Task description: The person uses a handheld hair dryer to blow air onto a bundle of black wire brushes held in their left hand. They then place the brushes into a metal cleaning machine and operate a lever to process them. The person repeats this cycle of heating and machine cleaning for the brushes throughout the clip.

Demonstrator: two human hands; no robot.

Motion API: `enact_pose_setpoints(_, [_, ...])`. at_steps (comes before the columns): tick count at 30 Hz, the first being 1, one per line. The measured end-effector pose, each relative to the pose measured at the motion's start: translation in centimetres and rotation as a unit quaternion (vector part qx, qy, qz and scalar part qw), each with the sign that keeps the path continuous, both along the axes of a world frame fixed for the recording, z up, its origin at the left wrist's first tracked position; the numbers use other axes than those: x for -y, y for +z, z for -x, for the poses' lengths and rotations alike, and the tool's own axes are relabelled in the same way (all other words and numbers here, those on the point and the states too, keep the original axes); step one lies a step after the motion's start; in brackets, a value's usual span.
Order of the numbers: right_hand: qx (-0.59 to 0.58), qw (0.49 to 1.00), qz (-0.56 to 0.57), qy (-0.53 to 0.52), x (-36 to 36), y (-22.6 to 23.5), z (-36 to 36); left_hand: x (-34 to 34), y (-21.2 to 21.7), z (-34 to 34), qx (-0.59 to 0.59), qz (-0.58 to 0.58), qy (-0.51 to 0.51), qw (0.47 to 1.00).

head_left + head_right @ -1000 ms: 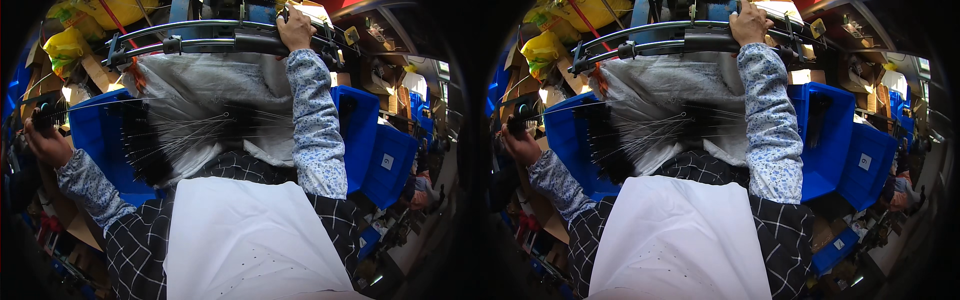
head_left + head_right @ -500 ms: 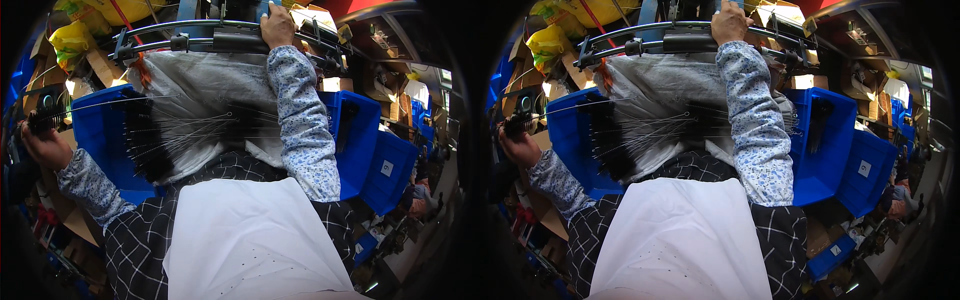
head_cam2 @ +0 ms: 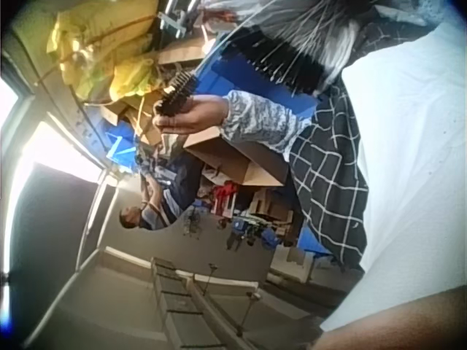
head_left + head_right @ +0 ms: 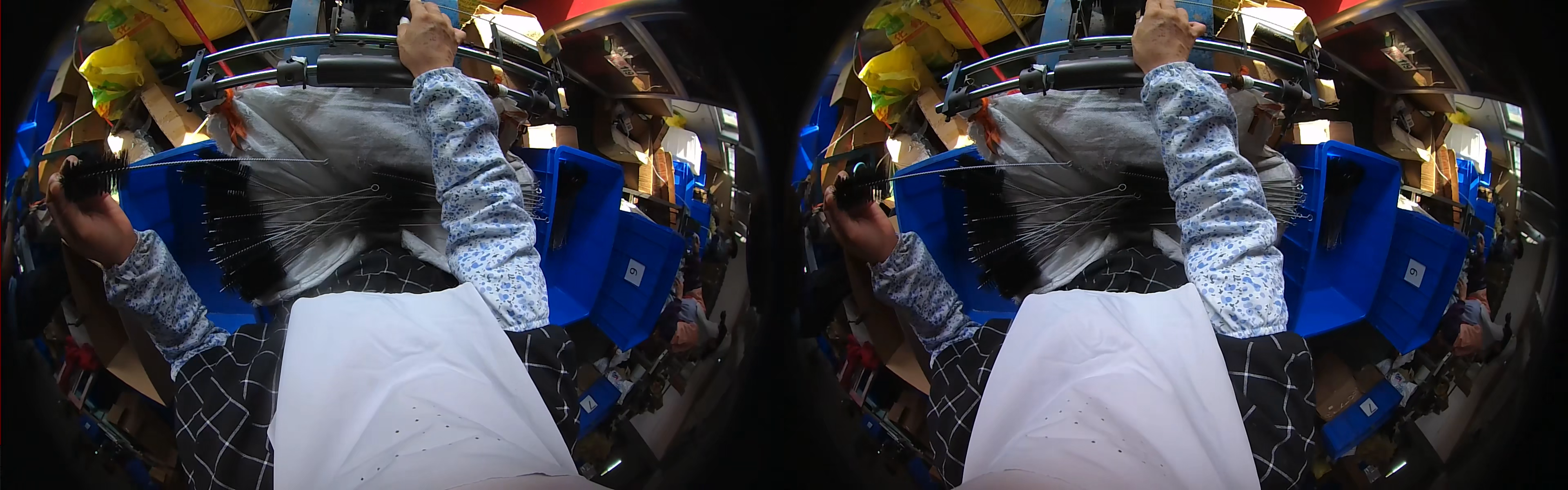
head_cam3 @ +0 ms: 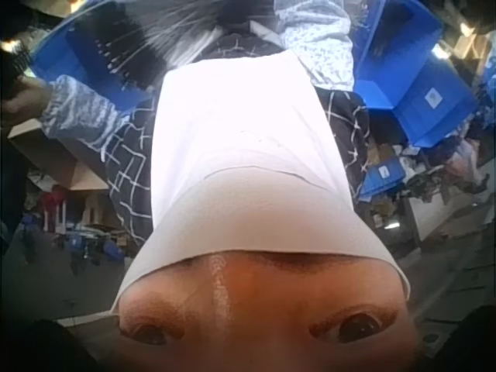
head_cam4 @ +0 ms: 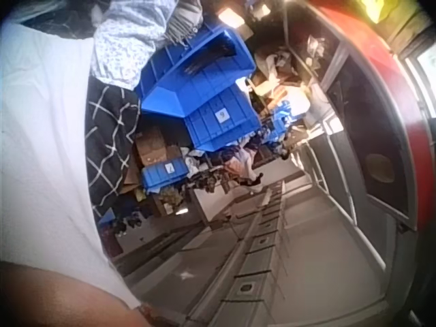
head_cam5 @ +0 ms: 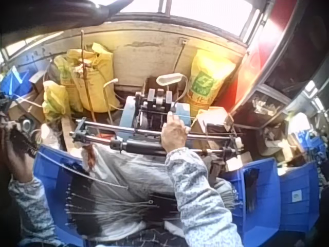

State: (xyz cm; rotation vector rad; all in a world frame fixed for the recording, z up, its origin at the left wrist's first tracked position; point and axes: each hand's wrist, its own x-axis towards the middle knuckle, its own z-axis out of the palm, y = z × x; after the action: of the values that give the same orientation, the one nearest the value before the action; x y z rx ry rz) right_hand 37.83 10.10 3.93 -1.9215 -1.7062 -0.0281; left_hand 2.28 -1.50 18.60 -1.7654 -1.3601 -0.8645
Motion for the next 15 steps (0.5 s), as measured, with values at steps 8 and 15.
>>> enact_pose_setpoints(8, [0.03,0.999,-0.027,0.013,0.0,-2.4,-8.6,0.5,-0.5,0.6,0.019,0.009,0.054,0.998])
enact_pose_setpoints(15, [0.115,0.99,0.083,0.008,-3.7,-3.0,-15.4,-1.8,-1.9,-4.7,0.634,0.171,-0.275,0.702])
